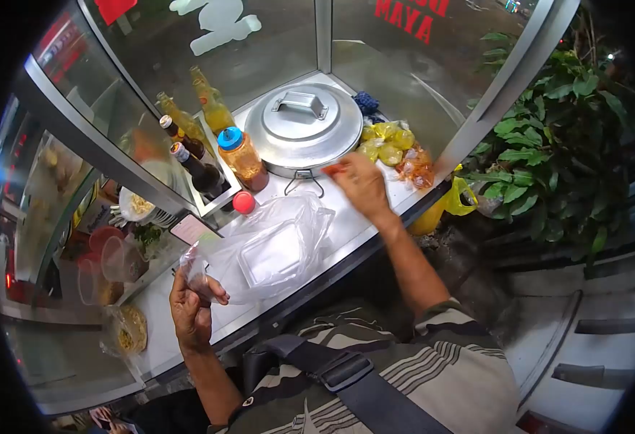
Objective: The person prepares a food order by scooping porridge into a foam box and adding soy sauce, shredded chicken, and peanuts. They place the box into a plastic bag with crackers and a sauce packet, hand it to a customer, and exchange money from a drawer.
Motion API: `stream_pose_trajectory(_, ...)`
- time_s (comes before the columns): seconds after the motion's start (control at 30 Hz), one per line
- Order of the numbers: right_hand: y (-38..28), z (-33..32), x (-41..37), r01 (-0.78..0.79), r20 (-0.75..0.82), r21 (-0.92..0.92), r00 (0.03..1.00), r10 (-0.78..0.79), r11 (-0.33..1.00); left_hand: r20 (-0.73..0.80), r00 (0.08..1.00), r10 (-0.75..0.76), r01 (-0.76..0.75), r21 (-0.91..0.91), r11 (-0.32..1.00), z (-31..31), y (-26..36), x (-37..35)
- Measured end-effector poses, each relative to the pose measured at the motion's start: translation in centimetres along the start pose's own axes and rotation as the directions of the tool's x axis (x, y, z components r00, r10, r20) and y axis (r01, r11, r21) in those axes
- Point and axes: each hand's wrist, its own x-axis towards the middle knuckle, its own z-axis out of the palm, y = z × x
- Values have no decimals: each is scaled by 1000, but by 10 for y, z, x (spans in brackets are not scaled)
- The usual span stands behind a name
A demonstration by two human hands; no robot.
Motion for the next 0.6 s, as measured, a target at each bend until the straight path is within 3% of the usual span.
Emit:
stream_pose_trajectory(0.03,48,4,-2,-127,-16,-30,992,126,991,8,1000,-1,1,-5,1000,-1,0,0)
stream_pose_trajectory(0.07,66,-6,0,-251,105,-239,954,282,938,23,1000,-11,11,-14,1000,-1,1,0)
stream_pose_trajectory(0.1,108,2,-3,-219,121,-327,955,270,919,37,999,-17,18,-21,1000,0,1,1)
stream_pose_trajectory(0.17,152,22,6,1,-96,-368,995,-39,930,36,999,-26,27,-18,999,2,3,3)
stream_pose_trajectory(0.2,155,24,14,0,-96,-365,995,-38,931,29,999,-44,45,-13,999,3,3,3)
stream_pose_trajectory(0.27,153,32,25,-94,112,-594,974,198,799,32,999,-42,43,-17,999,7,3,4)
stream_pose_trajectory(0.3,157,31,30,-101,117,-585,971,207,805,36,999,-33,34,-27,999,8,3,5)
stream_pose_trajectory(0.37,167,21,47,-342,-21,-448,928,373,826,33,999,-42,43,-23,999,9,3,8)
stream_pose_trajectory(0.43,184,16,51,-290,-231,-374,949,215,881,-38,997,-64,63,-33,997,10,7,4)
stream_pose_trajectory(0.47,167,3,48,-283,-202,-91,944,260,955,-48,996,-71,69,-34,997,10,6,4)
stream_pose_trajectory(0.5,131,-17,47,-268,-160,201,940,302,942,-57,995,-76,74,-37,997,8,7,4)
stream_pose_trajectory(0.57,25,-40,24,-316,102,501,946,307,806,-23,997,-79,79,-5,997,7,9,9)
stream_pose_trajectory(0.6,-4,-30,6,-306,266,625,948,173,718,48,995,-83,82,10,997,6,8,12)
